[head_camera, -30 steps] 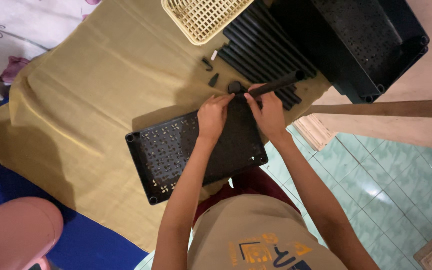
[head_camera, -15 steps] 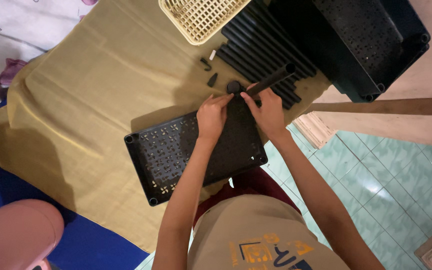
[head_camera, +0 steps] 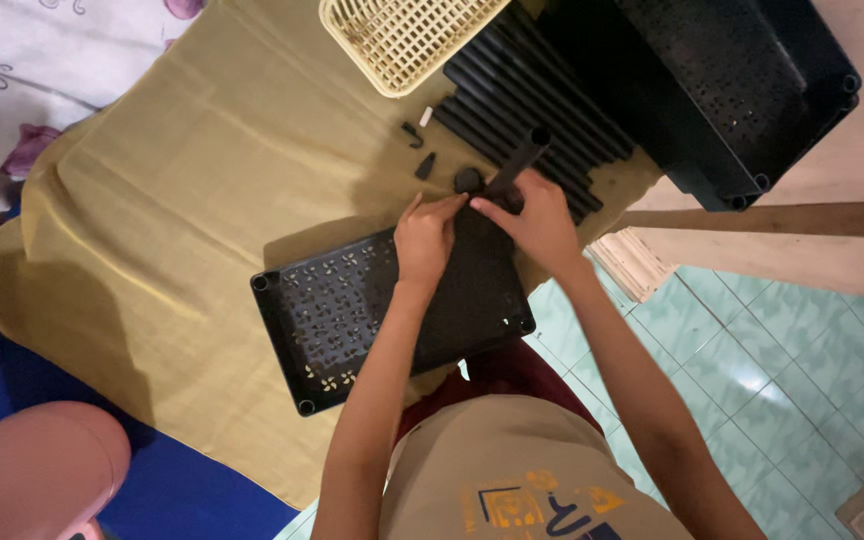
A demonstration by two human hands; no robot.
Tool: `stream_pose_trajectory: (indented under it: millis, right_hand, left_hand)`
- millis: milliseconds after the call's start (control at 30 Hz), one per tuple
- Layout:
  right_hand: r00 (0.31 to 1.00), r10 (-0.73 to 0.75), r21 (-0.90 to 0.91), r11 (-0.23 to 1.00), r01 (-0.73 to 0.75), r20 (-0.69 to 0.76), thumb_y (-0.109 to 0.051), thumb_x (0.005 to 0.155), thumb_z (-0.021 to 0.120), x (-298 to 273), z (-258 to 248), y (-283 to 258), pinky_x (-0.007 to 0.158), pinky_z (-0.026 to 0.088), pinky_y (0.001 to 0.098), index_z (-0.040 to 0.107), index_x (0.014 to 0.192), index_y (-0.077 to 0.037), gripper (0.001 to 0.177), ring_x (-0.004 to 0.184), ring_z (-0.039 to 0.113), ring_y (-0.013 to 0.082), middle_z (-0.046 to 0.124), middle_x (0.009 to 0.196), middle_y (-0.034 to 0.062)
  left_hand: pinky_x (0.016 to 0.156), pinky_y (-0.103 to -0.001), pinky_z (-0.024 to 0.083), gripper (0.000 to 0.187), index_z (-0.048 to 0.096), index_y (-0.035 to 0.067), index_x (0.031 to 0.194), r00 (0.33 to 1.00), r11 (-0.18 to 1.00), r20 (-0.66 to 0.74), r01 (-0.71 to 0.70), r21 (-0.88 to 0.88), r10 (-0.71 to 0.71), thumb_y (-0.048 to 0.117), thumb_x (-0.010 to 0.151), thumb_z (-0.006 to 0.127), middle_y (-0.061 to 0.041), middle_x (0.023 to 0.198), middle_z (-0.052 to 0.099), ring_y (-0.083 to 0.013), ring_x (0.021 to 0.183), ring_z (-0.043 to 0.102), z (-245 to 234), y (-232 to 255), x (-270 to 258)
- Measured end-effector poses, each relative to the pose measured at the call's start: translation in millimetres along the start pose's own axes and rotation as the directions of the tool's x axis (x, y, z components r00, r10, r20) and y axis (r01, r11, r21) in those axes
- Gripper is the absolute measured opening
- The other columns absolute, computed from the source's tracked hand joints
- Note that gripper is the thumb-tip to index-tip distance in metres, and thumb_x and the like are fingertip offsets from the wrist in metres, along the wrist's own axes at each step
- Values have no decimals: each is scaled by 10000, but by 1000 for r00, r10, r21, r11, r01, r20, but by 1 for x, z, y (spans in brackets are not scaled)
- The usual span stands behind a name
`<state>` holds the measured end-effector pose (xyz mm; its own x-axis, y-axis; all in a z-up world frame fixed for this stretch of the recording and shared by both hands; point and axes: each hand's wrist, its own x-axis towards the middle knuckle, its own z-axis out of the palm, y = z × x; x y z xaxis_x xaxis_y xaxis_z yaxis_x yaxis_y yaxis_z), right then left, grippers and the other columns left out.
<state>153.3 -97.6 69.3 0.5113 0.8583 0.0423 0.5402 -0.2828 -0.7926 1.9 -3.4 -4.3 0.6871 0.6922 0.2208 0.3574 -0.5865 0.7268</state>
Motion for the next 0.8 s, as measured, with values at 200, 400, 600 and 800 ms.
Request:
stream_pose_trajectory:
  millis: [200, 400, 600, 800]
  right_hand:
    - [951, -219, 343, 929, 135, 220, -105, 930, 756, 29, -58, -29, 1073, 509, 361, 620, 1337, -4, 441, 1235, 638, 198, 660, 1337, 97]
    - [899, -124, 168, 984, 57, 421, -84, 945, 733, 42, -74, -41, 854, 591, 299, 738, 1218, -66, 273, 966, 744, 128, 766, 1180, 29]
    - [937, -190, 151, 977, 151, 294, -73, 923, 762, 30, -62, -33, 755, 609, 253, 740, 1133, -38, 213, 873, 747, 124, 778, 1108, 32]
    - [969, -180, 150, 977, 155, 170, -46, 929, 765, 16, -53, -28, 780, 629, 264, 730, 1116, -13, 193, 927, 758, 133, 763, 1142, 62]
  left_hand:
    - [1096, -476, 470, 328, 776, 133, 1156, 1000, 1000, 11, 4, 1, -4, 8, 886, 638, -84, 1112, 767, -272, 1015, 718, 1, -5, -1]
    - [1100, -466, 477, 353, 776, 132, 1153, 1000, 1000, 12, 7, 11, -7, -11, 862, 637, -81, 1103, 768, -264, 1011, 721, -1, -3, 2]
    - [1101, -461, 483, 345, 769, 129, 1161, 1000, 1000, 10, 19, -7, -19, -7, 877, 626, -82, 1121, 764, -277, 1028, 717, 2, -3, 1]
    - [1087, -470, 489, 343, 773, 128, 1149, 999, 999, 14, 36, -5, -36, -8, 874, 620, -82, 1116, 765, -293, 998, 717, 4, -2, 0]
